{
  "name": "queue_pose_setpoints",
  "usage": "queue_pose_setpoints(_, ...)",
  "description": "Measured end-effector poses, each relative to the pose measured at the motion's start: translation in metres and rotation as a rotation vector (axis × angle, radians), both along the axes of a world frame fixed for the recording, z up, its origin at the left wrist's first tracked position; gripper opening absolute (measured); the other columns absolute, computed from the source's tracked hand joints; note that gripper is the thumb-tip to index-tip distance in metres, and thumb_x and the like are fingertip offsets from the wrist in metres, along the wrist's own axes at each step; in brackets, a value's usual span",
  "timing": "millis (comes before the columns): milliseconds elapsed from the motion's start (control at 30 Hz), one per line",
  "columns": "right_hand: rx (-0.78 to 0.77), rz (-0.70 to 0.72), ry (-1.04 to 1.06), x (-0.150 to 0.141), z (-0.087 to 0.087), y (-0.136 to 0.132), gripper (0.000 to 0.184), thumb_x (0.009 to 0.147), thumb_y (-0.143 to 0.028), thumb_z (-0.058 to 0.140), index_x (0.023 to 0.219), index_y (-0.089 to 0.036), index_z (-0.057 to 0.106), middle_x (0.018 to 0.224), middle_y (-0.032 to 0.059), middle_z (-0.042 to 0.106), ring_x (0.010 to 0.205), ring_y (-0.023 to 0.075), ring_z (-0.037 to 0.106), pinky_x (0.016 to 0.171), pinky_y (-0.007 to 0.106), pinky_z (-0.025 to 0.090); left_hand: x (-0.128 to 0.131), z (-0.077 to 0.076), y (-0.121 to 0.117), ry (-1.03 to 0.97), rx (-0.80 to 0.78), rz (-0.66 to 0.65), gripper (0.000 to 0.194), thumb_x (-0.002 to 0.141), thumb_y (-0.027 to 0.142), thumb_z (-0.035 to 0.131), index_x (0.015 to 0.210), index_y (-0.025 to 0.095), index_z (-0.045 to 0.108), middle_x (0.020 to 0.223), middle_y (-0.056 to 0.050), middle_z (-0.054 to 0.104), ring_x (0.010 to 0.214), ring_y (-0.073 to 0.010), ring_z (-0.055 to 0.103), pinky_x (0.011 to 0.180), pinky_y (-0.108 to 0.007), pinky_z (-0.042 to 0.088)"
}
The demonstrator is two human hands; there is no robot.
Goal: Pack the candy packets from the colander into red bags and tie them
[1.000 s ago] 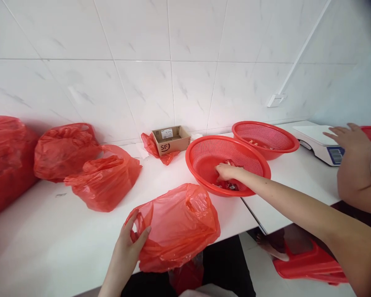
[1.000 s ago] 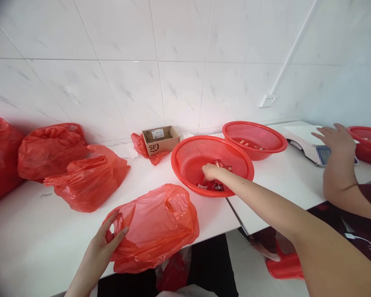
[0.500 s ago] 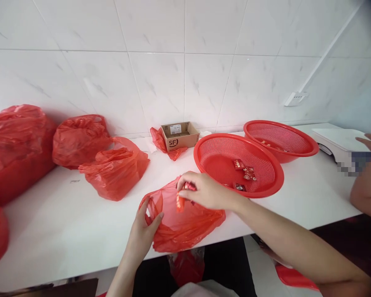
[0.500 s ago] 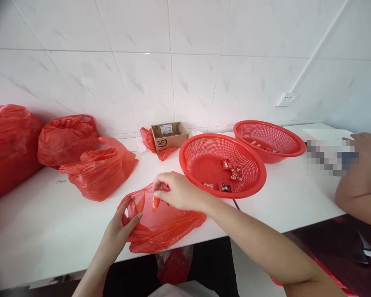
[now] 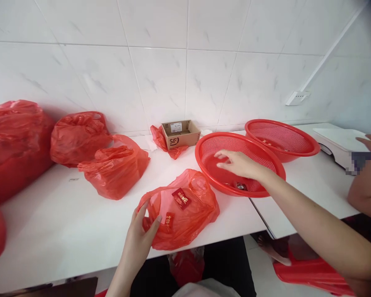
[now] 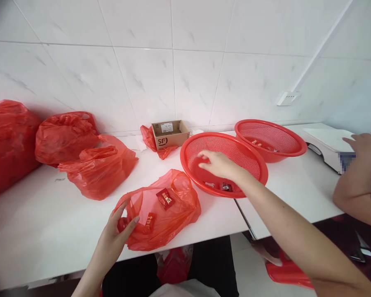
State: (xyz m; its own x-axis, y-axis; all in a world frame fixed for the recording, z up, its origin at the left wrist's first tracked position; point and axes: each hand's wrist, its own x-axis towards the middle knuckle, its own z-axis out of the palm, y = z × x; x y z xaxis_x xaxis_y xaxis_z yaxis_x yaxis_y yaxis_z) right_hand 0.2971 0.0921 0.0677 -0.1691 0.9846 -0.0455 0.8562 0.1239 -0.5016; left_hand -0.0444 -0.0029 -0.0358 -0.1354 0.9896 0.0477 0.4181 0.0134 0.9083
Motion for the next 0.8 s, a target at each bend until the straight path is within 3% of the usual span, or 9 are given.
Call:
queue_pose_setpoints(100,-0.290,0.007,-0.364,0.027,-0.016,0.005,0.055,0.071,-0.040,0.071,0.122,-0.024,0.060,0.113,0.0133,0.063,0.091,0.0287,0.065,0.072,0.037,0.050,0.000,0.002,-0.006,0.024,-0.066,-0.035,0.063,0.078,0.052,0.063,0.137,0.030,0.052,0.113,-0.008,0.057,0.094,-0.0229,0.060,0.091,-0.042,0.048)
queue_pose_setpoints(167,-0.378,0.031,-0.417,0.029,-0.032,0.002,0.047,0.067,-0.035,0.073,0.111,-0.022,0.066,0.104,0.0132,0.065,0.078,0.0263,0.065,0.064,0.034,0.048,0.002,0.003,-0.010,-0.013,-0.073,-0.018,0.060,0.080,0.053,0.061,0.134,0.031,0.053,0.120,-0.008,0.053,0.104,-0.0242,0.058,0.091,-0.039,0.049)
queue_pose_setpoints(267,-0.380,0.054,-0.430,0.023,-0.047,0.002,0.021,0.066,-0.024,0.071,0.087,-0.019,0.069,0.090,0.0116,0.066,0.074,0.0244,0.064,0.062,0.032,0.044,0.004,0.005,-0.014,-0.036,-0.066,0.025,0.055,0.081,0.054,0.059,0.131,0.031,0.056,0.126,-0.007,0.051,0.112,-0.0256,0.055,0.092,-0.038,0.049)
queue_pose_setpoints(367,-0.387,0.063,-0.424,0.024,-0.048,0.012,0.007,0.067,-0.017,0.068,0.073,-0.018,0.066,0.077,0.0089,0.066,0.070,0.0229,0.062,0.060,0.029,0.040,0.005,0.007,-0.014,-0.012,-0.044,0.019,0.052,0.080,0.054,0.060,0.126,0.031,0.060,0.126,-0.006,0.052,0.118,-0.0268,0.052,0.095,-0.039,0.047)
queue_pose_setpoints(500,-0.321,0.053,-0.367,0.032,-0.045,0.025,0.013,0.077,-0.021,0.060,0.089,-0.018,0.064,0.089,0.0083,0.068,0.076,0.0206,0.063,0.061,0.027,0.040,0.006,0.009,-0.015,-0.054,0.009,0.044,0.049,0.080,0.053,0.061,0.123,0.030,0.062,0.118,-0.006,0.055,0.106,-0.0246,0.057,0.086,-0.035,0.051)
queue_pose_setpoints(600,-0.355,0.083,-0.313,0.029,-0.052,0.024,0.027,0.074,-0.028,0.066,0.099,-0.020,0.063,0.092,0.0066,0.069,0.070,0.0184,0.063,0.058,0.026,0.040,0.004,0.005,-0.014,-0.040,0.020,0.050,0.050,0.079,0.054,0.061,0.123,0.030,0.063,0.113,-0.007,0.055,0.100,-0.0242,0.059,0.084,-0.036,0.052)
queue_pose_setpoints(700,-0.358,0.104,-0.281,0.024,-0.056,0.021,0.017,0.071,-0.024,0.068,0.087,-0.020,0.064,0.084,0.0063,0.068,0.066,0.0184,0.061,0.059,0.027,0.039,0.001,-0.001,-0.012,0.013,0.014,0.038,0.053,0.078,0.056,0.062,0.125,0.031,0.062,0.116,-0.008,0.054,0.103,-0.0261,0.058,0.082,-0.037,0.052)
queue_pose_setpoints(800,-0.284,0.081,-0.239,0.025,-0.042,0.023,0.007,0.075,-0.023,0.066,0.072,-0.019,0.061,0.073,0.0058,0.065,0.065,0.0184,0.059,0.061,0.028,0.039,0.000,-0.002,-0.012,0.002,0.012,0.031,0.052,0.078,0.056,0.062,0.124,0.033,0.062,0.125,-0.008,0.052,0.112,-0.0269,0.055,0.081,-0.034,0.053)
